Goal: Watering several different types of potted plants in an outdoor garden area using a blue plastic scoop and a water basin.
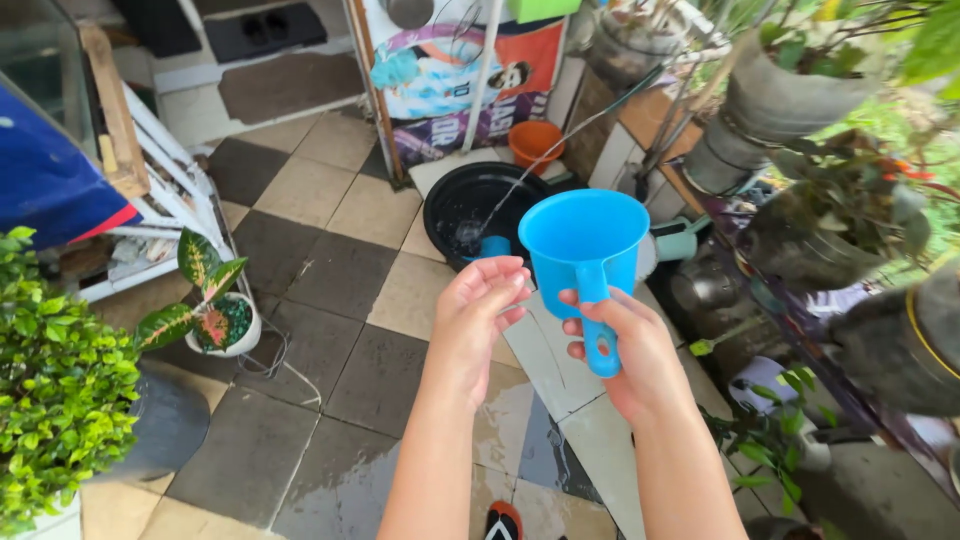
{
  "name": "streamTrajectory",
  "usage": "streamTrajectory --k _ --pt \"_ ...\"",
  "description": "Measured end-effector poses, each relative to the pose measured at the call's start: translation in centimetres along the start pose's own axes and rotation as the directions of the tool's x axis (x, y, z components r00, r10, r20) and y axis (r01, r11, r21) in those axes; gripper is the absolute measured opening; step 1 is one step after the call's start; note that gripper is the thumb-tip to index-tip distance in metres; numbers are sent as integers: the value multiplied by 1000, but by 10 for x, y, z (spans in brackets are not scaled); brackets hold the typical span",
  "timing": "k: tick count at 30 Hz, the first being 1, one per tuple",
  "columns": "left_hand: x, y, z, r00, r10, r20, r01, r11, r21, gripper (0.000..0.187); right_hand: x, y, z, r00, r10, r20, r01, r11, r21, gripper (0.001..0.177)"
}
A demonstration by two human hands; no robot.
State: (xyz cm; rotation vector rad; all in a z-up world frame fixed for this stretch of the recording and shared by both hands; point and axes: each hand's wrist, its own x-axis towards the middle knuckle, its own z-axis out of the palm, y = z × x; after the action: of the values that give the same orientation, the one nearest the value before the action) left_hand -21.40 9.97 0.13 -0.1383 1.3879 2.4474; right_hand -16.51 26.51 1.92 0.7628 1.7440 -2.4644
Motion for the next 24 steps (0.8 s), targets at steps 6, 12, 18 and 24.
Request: streamTrajectory --k 6,12,18,24 --pt "73 3 -11 998 -15 -68 14 1000 -4 28 83 -6 0 999 43 -17 -43 999 22 33" --pt "172 23 -36 996 -24 -82 22 999 -24 28 179 -18 29 995 54 -79 -51 998 33 32" --pt "278 66 -62 997 -34 -65 35 999 17 28 279 -34 78 996 30 -80 -22 995 93 32" --pt "376 73 -94 983 -82 -165 97 992 81 27 378 -4 92 995 85 -48 -77 987 141 39"
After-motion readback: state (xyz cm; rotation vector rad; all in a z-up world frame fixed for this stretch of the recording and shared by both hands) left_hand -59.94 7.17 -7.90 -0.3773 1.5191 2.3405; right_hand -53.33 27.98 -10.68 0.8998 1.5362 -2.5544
